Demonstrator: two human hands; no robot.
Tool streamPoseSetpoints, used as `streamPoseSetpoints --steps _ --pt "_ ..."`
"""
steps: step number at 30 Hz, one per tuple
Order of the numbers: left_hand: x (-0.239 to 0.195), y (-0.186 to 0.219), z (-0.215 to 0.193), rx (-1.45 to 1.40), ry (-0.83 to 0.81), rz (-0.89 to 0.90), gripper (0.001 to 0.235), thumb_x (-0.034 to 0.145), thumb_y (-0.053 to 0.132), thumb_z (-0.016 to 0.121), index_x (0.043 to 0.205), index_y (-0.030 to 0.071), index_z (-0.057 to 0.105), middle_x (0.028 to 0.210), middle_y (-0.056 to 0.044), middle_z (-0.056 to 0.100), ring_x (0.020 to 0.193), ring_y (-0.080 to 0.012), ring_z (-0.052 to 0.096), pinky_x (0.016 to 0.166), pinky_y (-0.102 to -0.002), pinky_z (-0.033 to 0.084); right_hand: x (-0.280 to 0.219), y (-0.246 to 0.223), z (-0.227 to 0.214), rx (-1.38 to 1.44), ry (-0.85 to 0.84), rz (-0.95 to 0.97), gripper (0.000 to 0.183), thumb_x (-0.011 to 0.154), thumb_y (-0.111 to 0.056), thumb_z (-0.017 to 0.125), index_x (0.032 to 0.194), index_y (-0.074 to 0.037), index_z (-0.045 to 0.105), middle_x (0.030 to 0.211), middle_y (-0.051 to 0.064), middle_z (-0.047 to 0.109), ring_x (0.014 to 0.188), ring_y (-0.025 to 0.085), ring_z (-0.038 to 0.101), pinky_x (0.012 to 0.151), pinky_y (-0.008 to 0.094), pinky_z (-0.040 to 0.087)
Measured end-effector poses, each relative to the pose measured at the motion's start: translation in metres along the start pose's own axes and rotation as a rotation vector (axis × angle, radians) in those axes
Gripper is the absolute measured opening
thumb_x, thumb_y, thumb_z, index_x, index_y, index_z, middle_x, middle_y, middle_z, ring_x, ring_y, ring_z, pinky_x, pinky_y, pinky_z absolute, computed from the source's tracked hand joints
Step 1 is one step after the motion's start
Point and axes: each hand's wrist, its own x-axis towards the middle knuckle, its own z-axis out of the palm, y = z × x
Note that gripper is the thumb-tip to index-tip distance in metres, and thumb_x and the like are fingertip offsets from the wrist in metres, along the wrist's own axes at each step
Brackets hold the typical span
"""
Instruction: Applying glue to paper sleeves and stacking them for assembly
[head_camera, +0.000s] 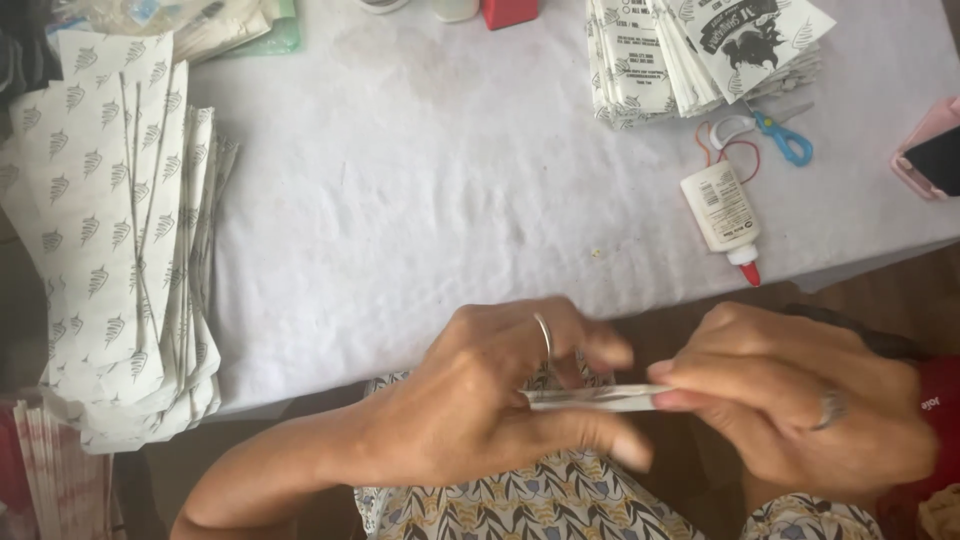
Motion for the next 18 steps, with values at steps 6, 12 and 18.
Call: streamPoseSetpoints --steps 6,12,18 --pt "-0.038 -0.06 -0.024 0.884 0.039 0.058 0.029 0.08 -0.02 0.06 0.067 0.005 0.068 0.106 -0.007 0.081 0.038 -0.0086 0.047 0.027 -0.029 0.037 -0.088 0.1 -0.004 0.088 0.537 0.001 0.012 0.09 -0.013 0.061 0.094 -0.001 0.059 0.075 0.02 0.063 0.059 0.026 0.065 0.059 0.038 0.056" --pt "-0.062 -0.063 -0.065 0.546 0.558 -0.334 0.036 0.087 0.014 0.086 0.116 0.012 0.065 0.091 0.002 0.076 0.087 -0.008 0.073 0.081 -0.025 0.057 -0.068 0.142 0.064 0.218 0.33 0.237 0.004 0.097 -0.002 0.066 0.098 0.001 0.066 0.111 0.024 0.069 0.103 0.034 0.071 0.098 0.041 0.059" --pt "-0.081 -0.141 -0.042 0.098 0.699 -0.2 0.066 0.064 -0.012 0.089 0.122 -0.007 0.058 0.082 -0.021 0.074 0.078 -0.0332 0.075 0.082 -0.045 0.06 -0.084 0.157 0.105 0.362 0.224 0.361 0.066 0.085 0.001 0.077 0.144 0.011 0.049 0.143 0.024 0.055 0.126 0.036 0.06 0.107 0.049 0.046"
